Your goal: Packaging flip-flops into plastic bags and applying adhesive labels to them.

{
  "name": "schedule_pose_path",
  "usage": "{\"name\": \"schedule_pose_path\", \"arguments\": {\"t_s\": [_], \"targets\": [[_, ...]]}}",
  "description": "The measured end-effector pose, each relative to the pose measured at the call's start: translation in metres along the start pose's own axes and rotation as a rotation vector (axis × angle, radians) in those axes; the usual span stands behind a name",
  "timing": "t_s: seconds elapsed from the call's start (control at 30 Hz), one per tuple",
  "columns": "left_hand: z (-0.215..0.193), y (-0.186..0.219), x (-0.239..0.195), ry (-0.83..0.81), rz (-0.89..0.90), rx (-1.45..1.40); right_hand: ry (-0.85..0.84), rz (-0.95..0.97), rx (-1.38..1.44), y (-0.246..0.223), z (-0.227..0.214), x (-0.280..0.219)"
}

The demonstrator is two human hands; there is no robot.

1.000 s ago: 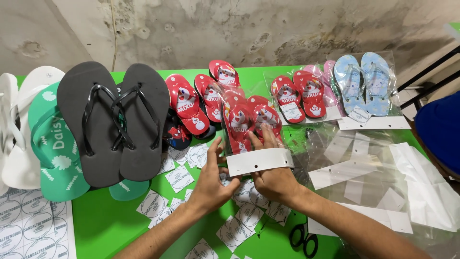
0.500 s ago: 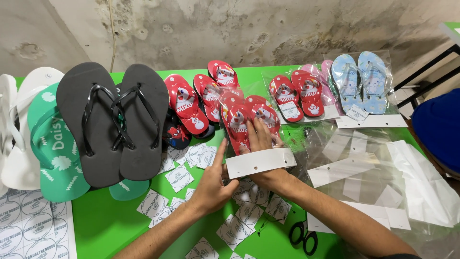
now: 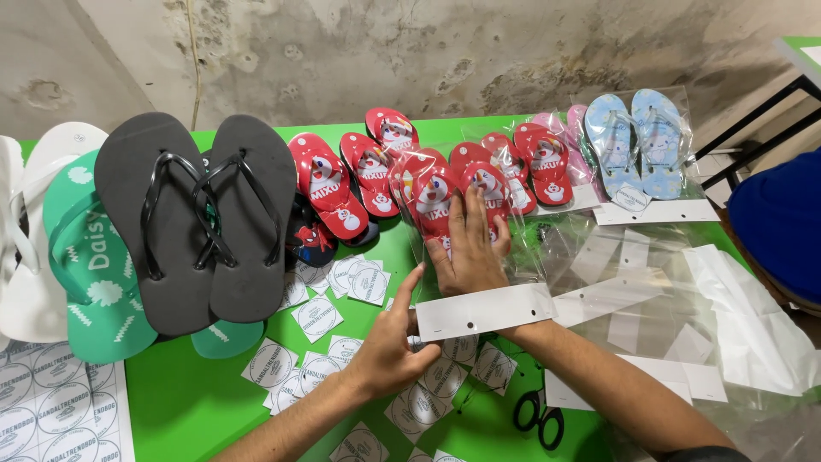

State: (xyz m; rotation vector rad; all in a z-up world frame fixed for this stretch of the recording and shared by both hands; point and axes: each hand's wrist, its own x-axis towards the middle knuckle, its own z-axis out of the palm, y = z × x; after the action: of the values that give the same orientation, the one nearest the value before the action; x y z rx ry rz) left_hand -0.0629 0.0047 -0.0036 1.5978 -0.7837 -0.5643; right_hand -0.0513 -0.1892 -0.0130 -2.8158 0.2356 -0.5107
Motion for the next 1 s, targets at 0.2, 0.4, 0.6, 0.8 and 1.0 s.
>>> {"name": "schedule_pose_path", "arguments": {"t_s": [0.2,0.4,0.6,0.8,1.0], "targets": [[-0.001,0.000,0.002,-0.026,-0.066,-0.039,-0.060,0.012,-0.081,-0.006,0.005,0.005],[-0.005,0.003,0.003,0.041,-0.089,-0.110,-0.050,-0.087,-0.005,0.008,0.016,0.003],[-0.006,-0.004,0.005,0.104,-0.060,-0.062,-0.073,-0.160,-0.125,0.026,0.022,-0.027],[-0.004,-0.023,0.009,0.130,-0.007,-0.217,-0.085,-0.309,-0.123,0.004,-0.038,-0.054],[-0.005,-0.012,0.008,0.114,-0.017,-0.197,-0.026,-0.389,-0.111,0.013,-0.032,-0.056]]}}
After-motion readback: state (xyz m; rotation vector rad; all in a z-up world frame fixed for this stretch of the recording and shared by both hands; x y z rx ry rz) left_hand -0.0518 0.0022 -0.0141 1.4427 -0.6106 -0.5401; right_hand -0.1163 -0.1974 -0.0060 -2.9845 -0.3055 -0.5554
